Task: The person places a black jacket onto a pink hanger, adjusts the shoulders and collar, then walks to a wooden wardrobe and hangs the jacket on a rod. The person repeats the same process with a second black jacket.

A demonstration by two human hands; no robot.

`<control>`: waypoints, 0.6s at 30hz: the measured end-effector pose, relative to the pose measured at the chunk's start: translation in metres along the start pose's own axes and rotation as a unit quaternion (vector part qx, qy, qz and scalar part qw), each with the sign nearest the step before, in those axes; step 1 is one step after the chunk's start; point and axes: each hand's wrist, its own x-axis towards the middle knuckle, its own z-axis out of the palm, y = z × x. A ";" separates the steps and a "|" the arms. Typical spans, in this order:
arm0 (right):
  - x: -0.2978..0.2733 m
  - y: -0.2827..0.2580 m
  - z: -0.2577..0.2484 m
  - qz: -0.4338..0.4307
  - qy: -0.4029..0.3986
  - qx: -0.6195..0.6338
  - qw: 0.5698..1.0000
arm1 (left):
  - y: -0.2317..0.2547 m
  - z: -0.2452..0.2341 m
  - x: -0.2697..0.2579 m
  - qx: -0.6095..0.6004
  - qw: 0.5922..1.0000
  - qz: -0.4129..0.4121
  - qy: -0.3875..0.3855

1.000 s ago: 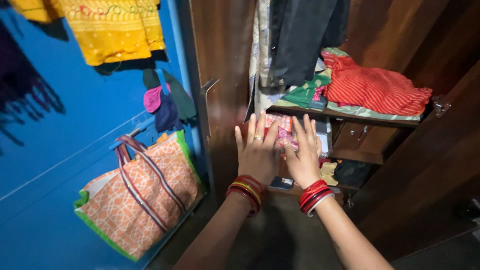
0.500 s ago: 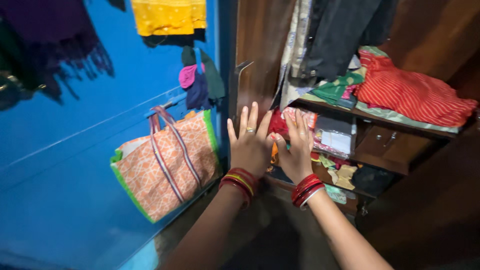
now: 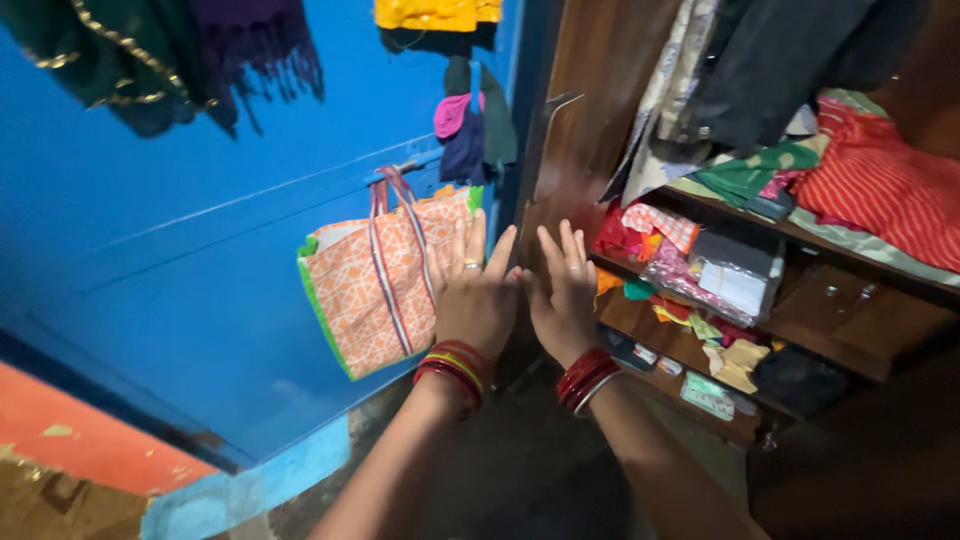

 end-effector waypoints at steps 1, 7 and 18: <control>-0.002 -0.004 0.004 -0.008 -0.003 0.011 1.000 | -0.002 -0.004 -0.003 0.005 1.000 -0.005 0.003; -0.013 -0.028 0.025 -0.028 -0.033 0.036 0.998 | -0.020 -0.023 -0.021 0.037 0.999 -0.022 0.015; 0.003 -0.079 0.062 -0.046 -0.027 0.053 0.997 | -0.076 -0.056 -0.022 0.042 0.996 0.005 0.081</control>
